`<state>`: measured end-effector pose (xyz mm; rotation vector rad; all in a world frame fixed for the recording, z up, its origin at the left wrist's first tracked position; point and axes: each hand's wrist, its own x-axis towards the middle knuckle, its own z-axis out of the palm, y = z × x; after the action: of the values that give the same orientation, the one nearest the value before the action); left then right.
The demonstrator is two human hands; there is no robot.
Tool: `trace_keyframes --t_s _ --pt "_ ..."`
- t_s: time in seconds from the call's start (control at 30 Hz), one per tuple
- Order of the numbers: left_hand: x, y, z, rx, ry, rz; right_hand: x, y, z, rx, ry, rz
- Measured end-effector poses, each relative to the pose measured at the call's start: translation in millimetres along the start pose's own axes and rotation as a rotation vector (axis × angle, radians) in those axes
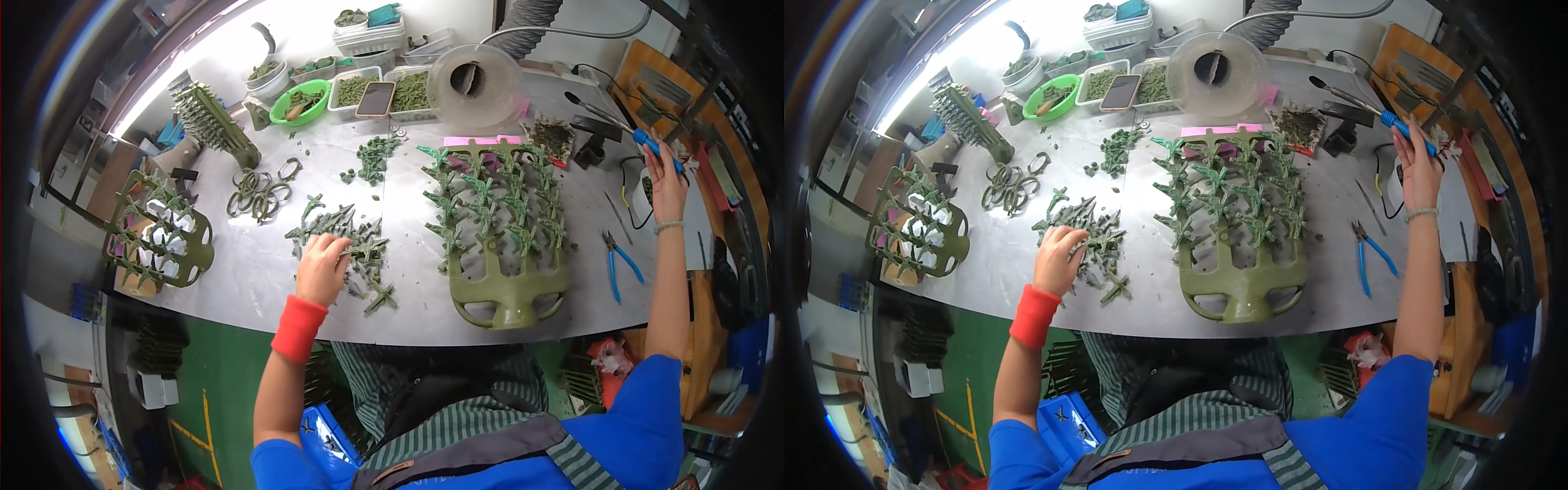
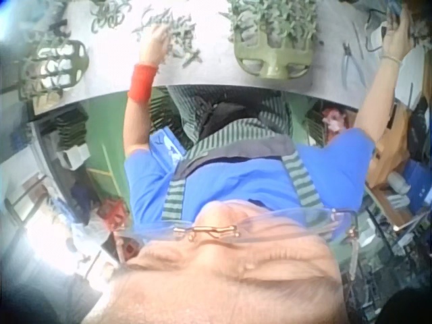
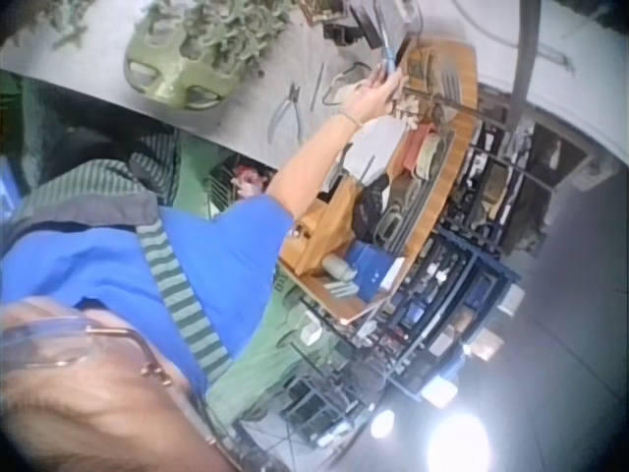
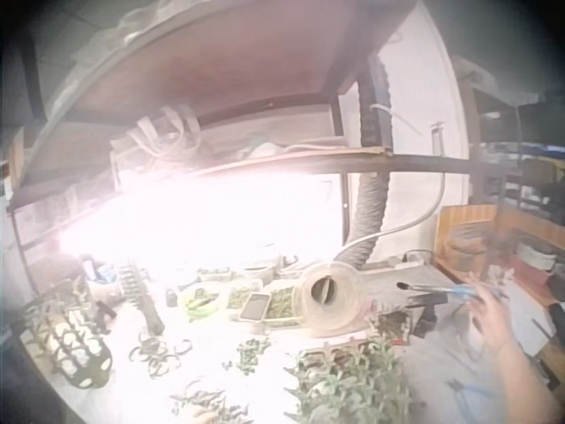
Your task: The person assembles artificial plant components by using a soldering iron to melt plastic stems onto a green lattice frame and using pliers to trim excess plastic parts. They repeatedly pick up small green plastic pieces, position them on the frame, and apply the soldering iron to secure them, occasionally moving the frame to work on different sections.
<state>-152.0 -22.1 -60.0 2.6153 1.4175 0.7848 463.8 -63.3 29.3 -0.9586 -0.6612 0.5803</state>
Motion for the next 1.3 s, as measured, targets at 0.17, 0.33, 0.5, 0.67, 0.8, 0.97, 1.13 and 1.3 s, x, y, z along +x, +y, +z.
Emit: trace_keyframes --t_s 0.17,0.33,0.5,0.67,0.8,0.97,1.13,1.3 --pt "18.4 -19.9 13.7 -0.031 -0.188 0.066 -39.8 -38.7 -19.6 0.028 0.025 0.014" --pt "26.0 -26.1 9.0 -0.067 -0.182 0.103 -79.2 -78.0 -47.7 0.055 0.101 0.061" --pt "34.4 11.6 -19.2 -0.4 -0.127 -0.199 -131.7 -107.6 -67.0 0.052 0.256 -0.006" --pt "49.1 95.5 -22.4 -0.417 -0.131 0.234 -189.9 -121.0 -69.3 -0.002 0.281 -0.033" --pt "73.0 139.1 3.6 -0.381 -0.218 0.409 -221.1 -116.4 -70.2 0.008 0.307 0.038" --pt "97.6 146.7 33.6 -0.142 -0.168 0.631 -248.7 -108.3 -70.0 0.044 0.3 0.094" --pt "106.7 141.0 42.4 -0.132 -0.163 0.663 -266.8 -101.0 -62.2 0.013 0.255 0.142" --pt "109.9 139.5 42.1 -0.144 -0.187 0.678 -279.3 -88.6 -46.2 -0.067 0.182 0.191"
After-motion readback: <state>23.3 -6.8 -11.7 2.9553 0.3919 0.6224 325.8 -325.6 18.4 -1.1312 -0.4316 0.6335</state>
